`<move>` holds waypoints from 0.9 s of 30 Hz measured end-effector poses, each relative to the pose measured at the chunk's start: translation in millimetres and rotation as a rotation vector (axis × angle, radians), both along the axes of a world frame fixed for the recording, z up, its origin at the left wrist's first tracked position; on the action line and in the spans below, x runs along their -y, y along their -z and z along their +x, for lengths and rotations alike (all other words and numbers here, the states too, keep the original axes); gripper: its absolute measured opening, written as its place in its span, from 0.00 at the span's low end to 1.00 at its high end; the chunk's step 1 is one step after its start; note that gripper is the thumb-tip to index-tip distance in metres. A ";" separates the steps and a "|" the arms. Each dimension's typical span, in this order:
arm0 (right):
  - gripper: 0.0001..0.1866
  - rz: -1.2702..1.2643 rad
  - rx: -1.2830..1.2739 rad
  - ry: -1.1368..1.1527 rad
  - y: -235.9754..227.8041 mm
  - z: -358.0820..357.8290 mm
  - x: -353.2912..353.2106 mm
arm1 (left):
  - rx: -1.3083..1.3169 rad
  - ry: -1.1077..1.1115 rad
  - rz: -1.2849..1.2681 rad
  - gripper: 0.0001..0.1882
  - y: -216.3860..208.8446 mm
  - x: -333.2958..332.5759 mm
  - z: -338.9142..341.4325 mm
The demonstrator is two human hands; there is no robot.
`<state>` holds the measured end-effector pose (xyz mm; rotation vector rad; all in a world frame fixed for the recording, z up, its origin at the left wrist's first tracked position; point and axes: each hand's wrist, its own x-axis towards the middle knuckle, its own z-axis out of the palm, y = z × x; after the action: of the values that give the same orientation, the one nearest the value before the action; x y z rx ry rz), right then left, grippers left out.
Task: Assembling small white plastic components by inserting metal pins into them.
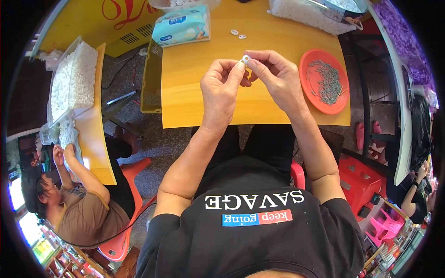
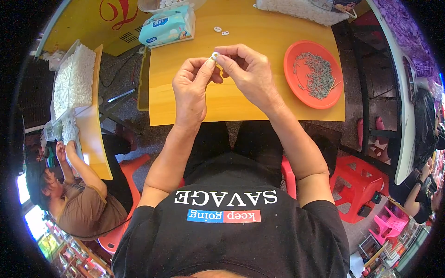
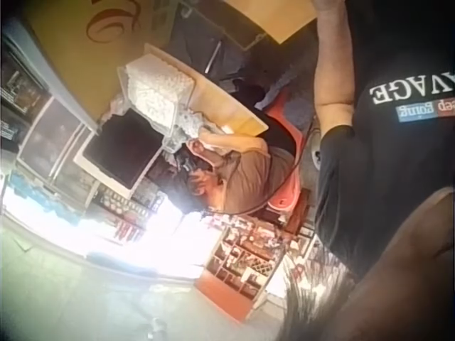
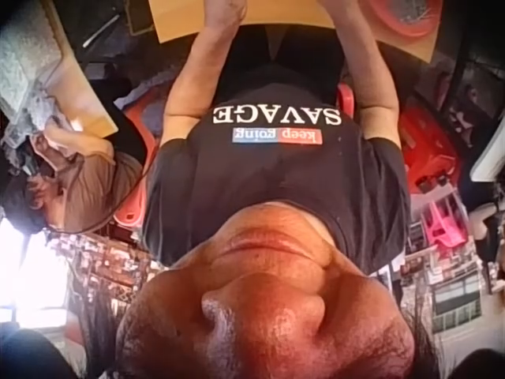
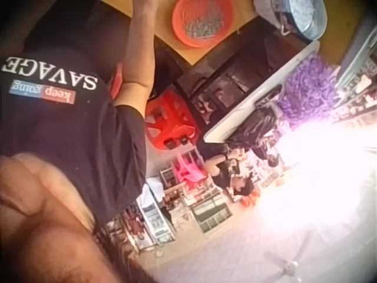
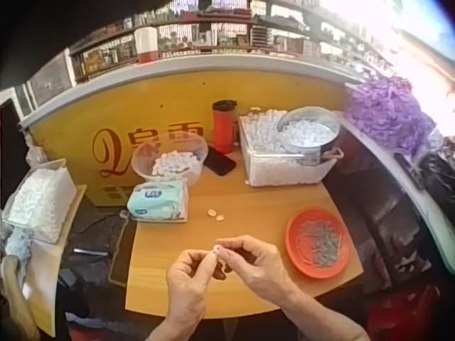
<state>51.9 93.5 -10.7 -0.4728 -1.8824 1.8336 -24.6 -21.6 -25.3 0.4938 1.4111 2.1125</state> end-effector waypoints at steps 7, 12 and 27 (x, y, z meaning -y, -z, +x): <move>0.12 -0.020 -0.047 0.014 7.6 -2.6 -3.7 | 0.005 0.023 -0.020 0.06 1.3 0.3 -7.1; 0.13 -0.294 -0.073 -0.044 10.2 3.0 -11.2 | -0.122 0.112 -0.034 0.08 8.4 0.7 -11.7; 0.41 -0.759 -0.200 -0.283 4.7 14.3 9.9 | -0.046 0.276 0.269 0.16 20.7 1.6 4.6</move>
<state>66.2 83.6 -15.4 -0.2463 -1.1120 2.6576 -20.0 -23.2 -46.0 0.7978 1.0177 2.0801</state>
